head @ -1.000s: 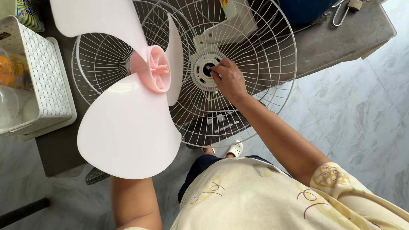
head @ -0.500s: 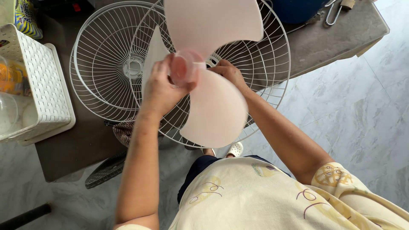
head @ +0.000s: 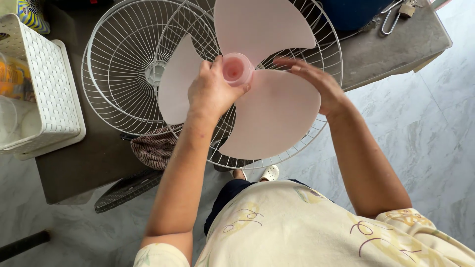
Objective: The person assembles a table fan by attaching the pink fan blade to the motor hub, securing it with a nut, and then attaching the front wire cage. They wipe the fan blade and cage with a cloth and use a screwdriver to tighten the cage screws.
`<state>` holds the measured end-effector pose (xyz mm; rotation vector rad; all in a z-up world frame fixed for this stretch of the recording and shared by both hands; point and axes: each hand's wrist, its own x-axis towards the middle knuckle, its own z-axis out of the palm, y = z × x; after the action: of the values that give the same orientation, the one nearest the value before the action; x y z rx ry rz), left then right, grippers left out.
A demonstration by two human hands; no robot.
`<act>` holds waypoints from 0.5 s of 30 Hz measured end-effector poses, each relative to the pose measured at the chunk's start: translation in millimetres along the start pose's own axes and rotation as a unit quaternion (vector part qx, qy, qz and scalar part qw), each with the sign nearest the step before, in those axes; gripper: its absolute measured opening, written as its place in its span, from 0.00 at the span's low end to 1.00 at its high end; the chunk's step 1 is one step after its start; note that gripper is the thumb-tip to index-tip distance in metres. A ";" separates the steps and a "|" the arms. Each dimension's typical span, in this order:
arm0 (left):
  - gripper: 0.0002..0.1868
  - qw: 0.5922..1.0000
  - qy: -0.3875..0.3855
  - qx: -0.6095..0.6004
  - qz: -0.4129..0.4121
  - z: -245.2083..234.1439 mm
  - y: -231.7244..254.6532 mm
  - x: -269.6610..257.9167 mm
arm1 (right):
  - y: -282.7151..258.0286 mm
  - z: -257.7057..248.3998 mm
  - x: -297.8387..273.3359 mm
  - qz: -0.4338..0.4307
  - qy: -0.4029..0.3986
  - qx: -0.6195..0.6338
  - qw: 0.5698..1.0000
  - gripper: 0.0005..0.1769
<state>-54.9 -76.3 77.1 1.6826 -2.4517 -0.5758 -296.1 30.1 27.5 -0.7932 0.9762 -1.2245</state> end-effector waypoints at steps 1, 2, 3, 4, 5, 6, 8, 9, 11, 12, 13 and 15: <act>0.49 1.000 -0.026 -0.004 -0.008 -4.3 0.3 3.6 | -5.4 -1.0 0.9 -0.002 0.003 0.005 1.000 0.36; 0.46 0.999 -0.051 -0.006 -0.016 -9.8 -1.0 8.6 | -9.9 -1.0 2.4 -0.020 -0.013 0.056 0.998 0.38; 0.45 0.997 -0.077 -0.009 -0.024 -14.4 -2.4 13.8 | -14.8 -1.7 3.8 -0.037 -0.029 0.107 0.993 0.39; 0.46 0.997 -0.076 -0.008 -0.014 -18.0 -3.4 19.6 | -19.6 -3.7 4.9 -0.055 -0.046 0.157 0.985 0.41; 0.47 0.997 -0.075 -0.008 -0.004 -20.4 -4.7 25.1 | -24.0 -6.6 5.0 -0.077 -0.039 0.116 0.990 0.40; 0.48 0.997 -0.075 -0.007 0.004 -21.1 -5.9 29.4 | -27.2 -9.8 4.1 -0.096 -0.033 0.075 0.992 0.40; 0.54 0.996 -0.066 0.036 0.040 -18.5 -5.5 38.0 | -29.3 -16.3 5.5 -0.135 -0.020 0.026 0.990 0.38; 0.56 0.995 -0.062 0.057 0.058 -16.9 -4.3 42.0 | -28.5 -19.3 8.4 -0.153 -0.014 0.018 0.988 0.36; 0.48 0.993 -0.088 0.053 0.056 -17.8 0.6 51.1 | -28.8 -26.0 15.0 -0.184 -0.003 0.006 0.983 0.33; 0.44 0.992 -0.101 0.051 0.055 -19.9 4.4 56.1 | -29.3 -29.5 18.4 -0.197 0.002 0.003 0.980 0.32; 0.44 0.990 -0.109 0.069 0.052 -23.3 8.9 61.1 | -30.8 -32.6 22.2 -0.209 0.007 -0.001 0.978 0.32; 0.42 0.985 -0.126 0.106 0.046 -34.1 17.4 71.1 | -39.0 -36.2 36.3 -0.203 0.005 0.064 0.977 0.37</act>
<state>-86.7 -144.5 106.4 1.6466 -2.8442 -0.5656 -342.5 -12.2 42.2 -0.9118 0.7526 -1.6262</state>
